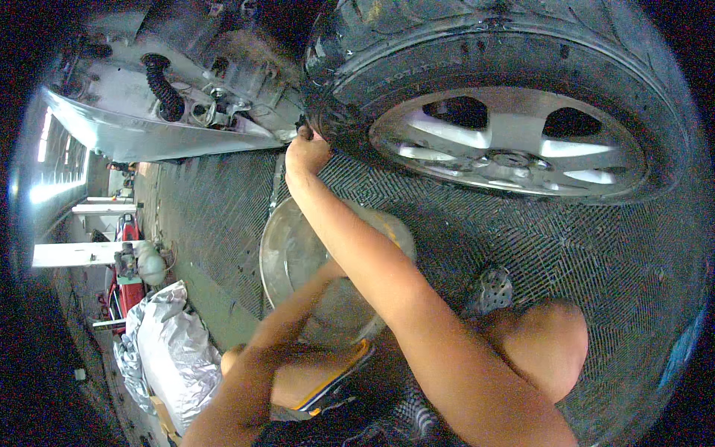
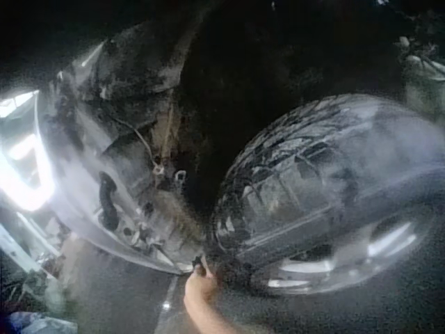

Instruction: The person sits on the floor and uses a cloth and a bucket of water to clean the undercarriage of a car. They repeatedly dip the cloth into the bucket and wipe various parts of the car's undercarriage.

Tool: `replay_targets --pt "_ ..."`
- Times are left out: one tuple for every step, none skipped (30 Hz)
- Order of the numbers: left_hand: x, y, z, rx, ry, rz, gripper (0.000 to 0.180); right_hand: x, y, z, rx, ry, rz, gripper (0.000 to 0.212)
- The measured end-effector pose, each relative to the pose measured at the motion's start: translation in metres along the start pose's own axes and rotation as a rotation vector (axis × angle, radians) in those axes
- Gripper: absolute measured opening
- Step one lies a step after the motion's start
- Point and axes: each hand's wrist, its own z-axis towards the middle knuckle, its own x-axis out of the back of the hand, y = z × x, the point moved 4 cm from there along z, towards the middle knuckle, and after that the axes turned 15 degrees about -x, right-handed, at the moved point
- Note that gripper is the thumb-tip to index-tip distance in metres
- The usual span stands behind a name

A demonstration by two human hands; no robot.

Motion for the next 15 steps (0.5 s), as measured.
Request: replay_targets --pt "0.034 0.013 -0.006 -0.019 0.085 0.001 0.053 -0.003 -0.003 0.000 0.028 -0.005 0.011 0.037" --pt "0.078 0.016 -0.035 0.332 0.057 -0.072 0.053 -0.010 0.004 -0.028 -0.052 -0.014 0.077 0.033" --pt "0.122 0.044 -0.032 0.267 0.037 0.103 0.051 -0.008 -0.001 -0.024 -0.031 0.003 0.096 0.034" --pt "0.162 0.086 -0.022 0.419 0.038 0.007 0.058 -0.006 -0.006 -0.018 -0.007 0.022 0.117 0.036" --pt "0.190 0.129 -0.010 0.285 0.053 0.036 0.045 -0.007 -0.008 -0.016 0.009 0.032 0.134 0.037" --pt "0.215 0.155 -0.003 0.246 0.071 0.175 0.041 -0.014 -0.011 -0.023 0.038 0.035 0.052 0.038" --pt "0.235 0.173 0.011 0.201 0.084 0.311 0.038 -0.021 -0.022 -0.030 0.074 0.042 -0.030 0.040" --pt "0.246 0.197 0.037 0.070 0.131 0.526 0.035 -0.033 -0.024 -0.029 0.207 0.000 -0.039 0.043" --pt "0.254 0.211 0.060 -0.055 0.178 0.738 0.032 -0.046 -0.021 -0.030 0.337 -0.050 -0.046 0.046" --pt "0.266 0.209 0.085 -0.038 0.161 0.964 0.032 -0.059 -0.023 -0.031 0.467 -0.101 -0.043 0.049" --pt "0.264 0.223 0.138 -0.107 0.138 1.180 0.033 -0.070 -0.043 0.003 0.734 -0.052 0.045 0.053" --pt "0.273 0.219 0.138 -0.066 0.116 1.265 0.032 -0.075 -0.031 -0.018 0.697 -0.077 -0.113 0.051" --pt "0.281 0.216 0.137 -0.028 0.090 1.348 0.032 -0.076 -0.020 -0.040 0.662 -0.105 -0.270 0.051" --pt "0.282 0.216 0.140 -0.021 0.063 1.422 0.032 -0.070 -0.015 -0.042 0.708 -0.188 -0.500 0.063" --pt "0.283 0.215 0.137 -0.063 0.075 1.430 0.034 -0.069 -0.013 -0.037 0.572 -0.209 -0.515 0.065"
